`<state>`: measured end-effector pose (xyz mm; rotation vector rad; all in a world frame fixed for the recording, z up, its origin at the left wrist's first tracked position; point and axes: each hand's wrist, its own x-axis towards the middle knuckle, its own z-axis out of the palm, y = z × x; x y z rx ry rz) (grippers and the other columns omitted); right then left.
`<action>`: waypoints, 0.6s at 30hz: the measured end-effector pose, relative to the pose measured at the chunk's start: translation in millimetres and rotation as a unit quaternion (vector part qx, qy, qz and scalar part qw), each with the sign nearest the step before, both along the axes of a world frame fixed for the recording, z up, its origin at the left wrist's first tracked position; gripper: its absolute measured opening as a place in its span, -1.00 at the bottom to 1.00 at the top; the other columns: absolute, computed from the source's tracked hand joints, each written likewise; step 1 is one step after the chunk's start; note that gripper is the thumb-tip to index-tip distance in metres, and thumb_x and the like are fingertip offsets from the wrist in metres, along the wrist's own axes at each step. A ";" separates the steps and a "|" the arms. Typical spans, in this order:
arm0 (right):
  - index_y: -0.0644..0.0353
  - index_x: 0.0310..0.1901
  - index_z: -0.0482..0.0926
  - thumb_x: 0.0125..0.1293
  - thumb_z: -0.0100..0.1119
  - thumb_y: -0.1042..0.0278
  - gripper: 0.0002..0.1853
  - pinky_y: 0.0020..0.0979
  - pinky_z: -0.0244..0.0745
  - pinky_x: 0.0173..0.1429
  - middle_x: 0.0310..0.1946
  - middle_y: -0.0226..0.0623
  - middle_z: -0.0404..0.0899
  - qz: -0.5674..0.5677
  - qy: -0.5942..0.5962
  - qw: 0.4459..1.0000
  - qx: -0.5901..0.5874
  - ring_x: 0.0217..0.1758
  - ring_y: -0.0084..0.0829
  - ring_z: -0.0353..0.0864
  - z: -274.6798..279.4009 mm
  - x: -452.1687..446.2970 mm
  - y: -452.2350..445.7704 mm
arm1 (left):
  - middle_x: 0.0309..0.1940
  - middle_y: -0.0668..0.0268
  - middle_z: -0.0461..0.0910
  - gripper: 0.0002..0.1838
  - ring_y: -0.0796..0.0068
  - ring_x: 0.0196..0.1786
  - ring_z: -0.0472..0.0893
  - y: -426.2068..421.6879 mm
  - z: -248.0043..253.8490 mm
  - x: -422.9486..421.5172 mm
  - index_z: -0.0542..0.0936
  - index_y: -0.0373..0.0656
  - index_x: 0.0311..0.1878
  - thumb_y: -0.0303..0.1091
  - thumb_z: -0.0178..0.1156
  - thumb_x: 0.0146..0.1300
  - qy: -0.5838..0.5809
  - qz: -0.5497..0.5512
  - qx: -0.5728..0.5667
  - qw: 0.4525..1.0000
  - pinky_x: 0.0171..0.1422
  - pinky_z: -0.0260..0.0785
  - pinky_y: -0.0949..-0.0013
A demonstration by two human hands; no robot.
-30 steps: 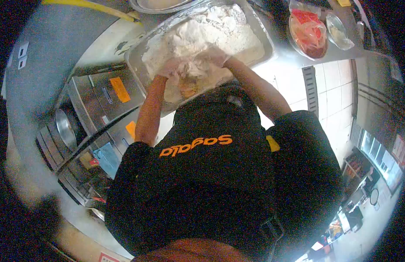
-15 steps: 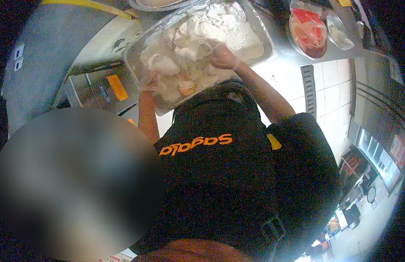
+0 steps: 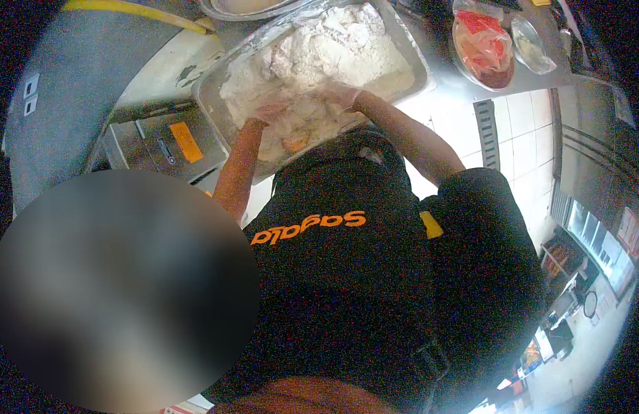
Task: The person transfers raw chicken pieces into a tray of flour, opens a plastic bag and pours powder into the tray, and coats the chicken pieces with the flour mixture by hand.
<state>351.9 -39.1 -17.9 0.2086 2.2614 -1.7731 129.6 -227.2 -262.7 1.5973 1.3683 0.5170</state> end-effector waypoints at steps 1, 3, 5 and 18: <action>0.07 0.07 0.31 0.06 0.04 0.21 -0.52 -0.30 0.17 0.11 -0.12 -0.18 0.40 0.002 0.043 0.998 0.050 -0.07 -0.27 0.35 -20.6 -0.6 -1.5 | 0.06 0.25 0.33 -0.56 0.36 0.10 0.33 6.8 -4.2 4.3 0.32 -0.15 0.09 -0.30 -0.05 0.09 0.097 -0.045 0.056 0.993 0.22 0.09 0.29; 0.10 0.03 0.34 -0.01 0.12 0.24 -0.50 -0.30 0.23 0.04 -0.26 -0.17 0.44 -0.020 0.062 0.991 0.121 -0.20 -0.28 0.38 -21.5 -3.2 0.1 | 0.03 0.24 0.35 -0.57 0.38 0.07 0.34 29.6 80.0 25.0 0.32 -0.17 0.08 -0.32 -0.04 0.09 -0.062 0.045 -0.010 0.997 0.20 0.12 0.31; 0.15 -0.03 0.38 -0.06 0.19 0.27 -0.51 -0.31 0.28 -0.03 -0.38 -0.16 0.46 -0.069 0.005 0.985 0.159 -0.32 -0.30 0.39 3.6 -4.8 -0.9 | 0.00 0.23 0.37 -0.58 0.41 0.05 0.36 43.4 155.9 41.7 0.31 -0.19 0.07 -0.35 -0.02 0.10 -0.364 0.174 -0.080 0.911 0.18 0.15 0.33; 0.30 -0.05 0.38 -0.12 0.27 0.25 -0.44 -0.39 0.39 -0.11 -0.19 -0.11 0.48 -0.186 0.245 0.899 0.310 -0.21 -0.25 0.49 -7.4 1.8 -3.2 | -0.02 0.16 0.39 -0.44 0.26 -0.05 0.42 15.0 264.8 18.9 0.34 -0.23 0.04 -0.18 0.19 -0.03 -0.047 0.321 -0.105 0.940 0.05 0.26 0.29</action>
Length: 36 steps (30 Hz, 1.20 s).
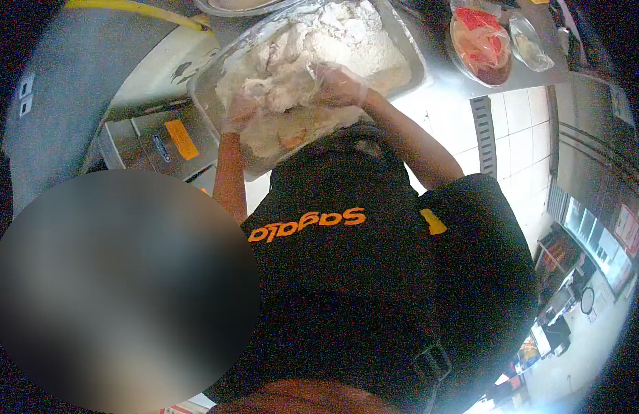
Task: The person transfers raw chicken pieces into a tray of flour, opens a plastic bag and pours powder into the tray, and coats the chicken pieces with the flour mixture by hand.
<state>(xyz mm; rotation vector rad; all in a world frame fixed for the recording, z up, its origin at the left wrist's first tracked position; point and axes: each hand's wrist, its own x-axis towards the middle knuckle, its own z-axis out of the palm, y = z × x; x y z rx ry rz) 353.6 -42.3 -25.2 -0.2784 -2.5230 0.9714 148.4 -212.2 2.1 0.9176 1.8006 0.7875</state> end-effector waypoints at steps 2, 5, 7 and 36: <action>0.29 -0.02 0.36 -0.04 0.21 0.18 -0.46 -0.41 0.36 -0.06 -0.13 -0.14 0.46 -0.013 -0.139 0.961 -0.240 -0.14 -0.32 0.47 52.5 4.7 0.3 | 0.03 0.13 0.34 -0.46 0.25 0.05 0.35 -19.1 -9.1 -3.6 0.34 -0.20 0.06 -0.12 0.11 0.03 0.131 -0.030 -0.076 0.988 0.12 0.19 0.30; 0.27 0.01 0.36 0.07 0.11 0.09 -0.48 -0.43 0.32 -0.01 -0.08 -0.22 0.44 -0.062 -0.267 0.906 -0.321 -0.07 -0.43 0.42 77.0 7.1 6.7 | -0.01 0.17 0.37 -0.53 0.30 0.03 0.36 -62.2 -69.1 -3.1 0.36 -0.17 0.06 -0.15 0.03 0.10 0.206 -0.078 -0.159 0.962 0.09 0.20 0.36; 0.25 0.01 0.36 0.12 0.05 0.04 -0.48 -0.44 0.30 0.02 -0.06 -0.27 0.43 -0.046 -0.272 0.889 -0.365 -0.03 -0.48 0.39 55.2 13.1 14.1 | 0.01 0.18 0.36 -0.53 0.30 0.04 0.35 -70.5 -83.8 12.7 0.35 -0.16 0.07 -0.15 0.03 0.10 0.161 -0.119 -0.139 0.970 0.10 0.19 0.35; 0.18 -0.16 0.51 -0.02 0.16 0.24 -0.65 -0.53 0.39 -0.25 -0.38 -0.36 0.55 -0.162 -0.129 0.896 -0.392 -0.38 -0.57 0.46 43.7 25.6 36.1 | 0.01 0.17 0.35 -0.41 0.25 0.12 0.26 -12.0 -99.3 -23.8 0.30 -0.30 0.05 -0.38 0.13 -0.15 0.406 -0.048 0.193 0.892 0.27 0.02 0.28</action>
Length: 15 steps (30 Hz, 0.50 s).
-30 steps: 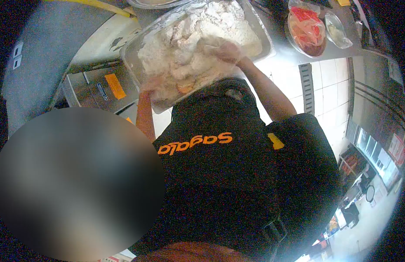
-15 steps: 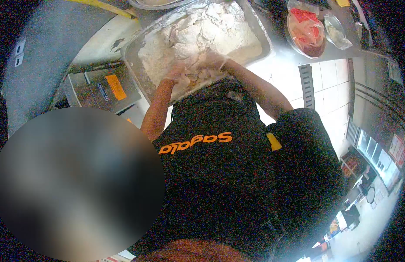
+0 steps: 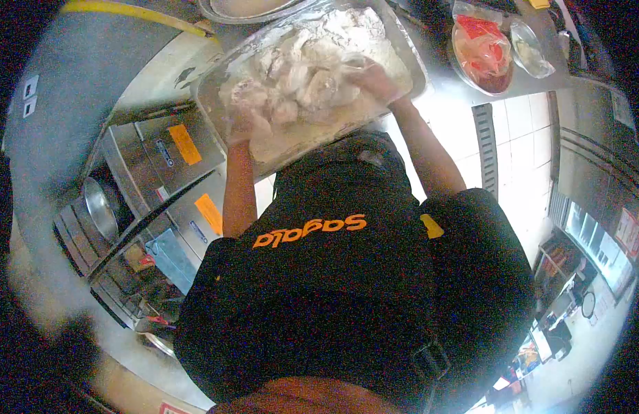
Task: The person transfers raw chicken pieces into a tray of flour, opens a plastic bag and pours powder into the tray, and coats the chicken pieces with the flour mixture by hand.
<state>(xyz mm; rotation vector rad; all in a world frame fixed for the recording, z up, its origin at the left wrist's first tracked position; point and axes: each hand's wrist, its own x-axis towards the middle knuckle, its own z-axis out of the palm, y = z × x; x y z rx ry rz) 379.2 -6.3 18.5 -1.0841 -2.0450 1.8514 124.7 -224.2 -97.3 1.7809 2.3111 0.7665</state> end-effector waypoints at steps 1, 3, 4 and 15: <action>0.17 -0.18 0.52 -0.01 0.14 0.23 -0.66 -0.53 0.39 -0.25 -0.38 -0.36 0.55 -0.035 -0.001 0.999 -0.002 -0.39 -0.58 0.46 -4.9 4.8 8.5 | 0.02 0.15 0.34 -0.37 0.22 0.16 0.23 -4.0 -5.6 -4.1 0.28 -0.29 0.08 -0.36 0.13 -0.17 0.056 -0.004 -0.038 0.998 0.30 -0.03 0.27; 0.12 0.02 0.35 0.09 0.05 0.22 -0.58 -0.45 0.26 0.04 -0.09 -0.28 0.41 0.139 -0.050 0.966 0.211 -0.08 -0.45 0.37 -64.9 14.1 31.7 | 0.05 0.13 0.32 -0.36 0.18 0.16 0.23 19.7 72.4 12.6 0.27 -0.22 0.11 -0.37 0.10 -0.17 0.066 -0.008 -0.078 0.995 0.30 -0.04 0.23; 0.08 0.10 0.26 0.12 0.03 0.21 -0.53 -0.40 0.16 0.16 0.04 -0.25 0.30 0.180 -0.030 0.945 0.272 0.06 -0.36 0.28 -75.0 9.1 35.3 | 0.05 0.12 0.32 -0.35 0.17 0.16 0.23 32.6 77.9 13.4 0.26 -0.19 0.12 -0.37 0.10 -0.18 0.084 -0.018 -0.057 0.995 0.30 -0.05 0.21; 0.06 0.09 0.30 0.20 -0.11 0.20 -0.59 -0.29 0.19 0.13 -0.01 -0.22 0.39 0.394 0.020 0.859 0.327 0.02 -0.32 0.37 -116.0 -62.7 57.1 | 0.05 0.16 0.33 -0.42 0.21 0.08 0.32 117.1 -24.1 -42.8 0.26 -0.16 0.12 -0.35 0.08 -0.06 -0.168 -0.273 -0.286 0.903 0.20 0.08 0.25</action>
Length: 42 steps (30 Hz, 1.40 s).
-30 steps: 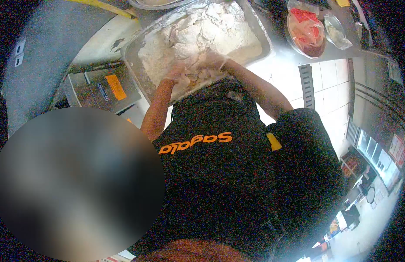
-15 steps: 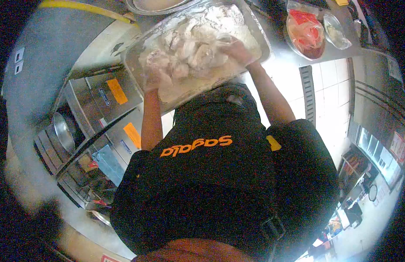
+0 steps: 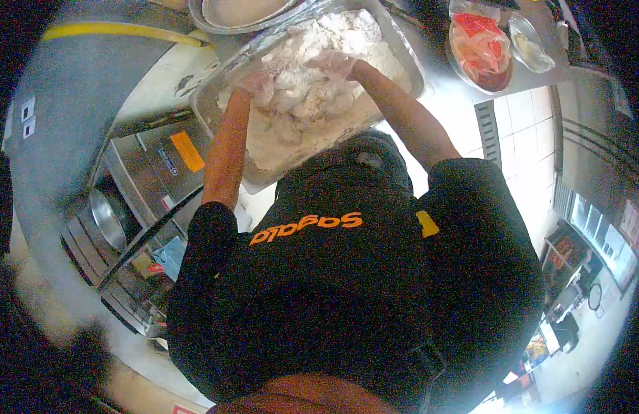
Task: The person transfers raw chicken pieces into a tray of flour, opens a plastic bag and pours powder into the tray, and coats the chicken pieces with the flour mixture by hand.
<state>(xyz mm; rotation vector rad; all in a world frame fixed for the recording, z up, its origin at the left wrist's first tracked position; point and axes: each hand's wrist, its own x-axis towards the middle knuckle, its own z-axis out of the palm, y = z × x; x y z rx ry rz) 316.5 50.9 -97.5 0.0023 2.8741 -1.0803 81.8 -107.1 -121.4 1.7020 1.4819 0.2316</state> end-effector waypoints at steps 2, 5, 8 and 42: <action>0.06 -0.04 0.44 0.18 -0.09 0.06 -0.61 -0.21 0.17 0.05 -0.11 -0.26 0.46 0.006 0.079 0.971 -0.224 -0.09 -0.32 0.42 2.6 6.6 6.0 | 0.04 0.18 0.34 -0.44 0.24 0.06 0.33 0.7 4.1 5.8 0.27 -0.17 0.11 -0.35 0.08 -0.04 -0.073 0.044 -0.032 0.996 0.17 0.11 0.28; 0.08 -0.16 0.50 0.17 -0.07 0.11 -0.69 -0.20 0.15 0.05 -0.29 -0.25 0.53 0.001 0.234 0.961 -0.146 -0.16 -0.27 0.45 5.2 17.9 -3.3 | 0.03 0.20 0.35 -0.47 0.28 0.03 0.36 -6.6 17.9 23.2 0.28 -0.18 0.10 -0.33 0.08 -0.01 -0.191 0.139 -0.050 0.971 0.14 0.15 0.33; 0.14 -0.12 0.44 0.07 0.01 0.29 -0.70 -0.24 0.31 -0.09 -0.29 -0.23 0.53 0.062 0.160 0.984 0.052 -0.26 -0.32 0.50 40.4 27.5 -1.3 | 0.03 0.22 0.37 -0.50 0.32 0.00 0.39 -15.5 45.5 39.6 0.30 -0.19 0.09 -0.32 0.07 0.03 -0.244 0.220 -0.016 0.944 0.10 0.20 0.37; 0.30 -0.23 0.45 -0.35 0.31 -0.12 -0.31 -0.41 0.42 -0.49 -0.64 -0.20 0.46 -0.363 -0.134 0.921 0.029 -0.59 -0.37 0.47 43.5 23.2 -28.8 | -0.53 0.17 0.53 -0.53 0.25 -0.48 0.52 -8.8 13.9 94.8 0.38 -0.15 0.00 -0.14 -0.02 0.02 0.318 0.184 0.184 0.912 -0.43 0.33 0.21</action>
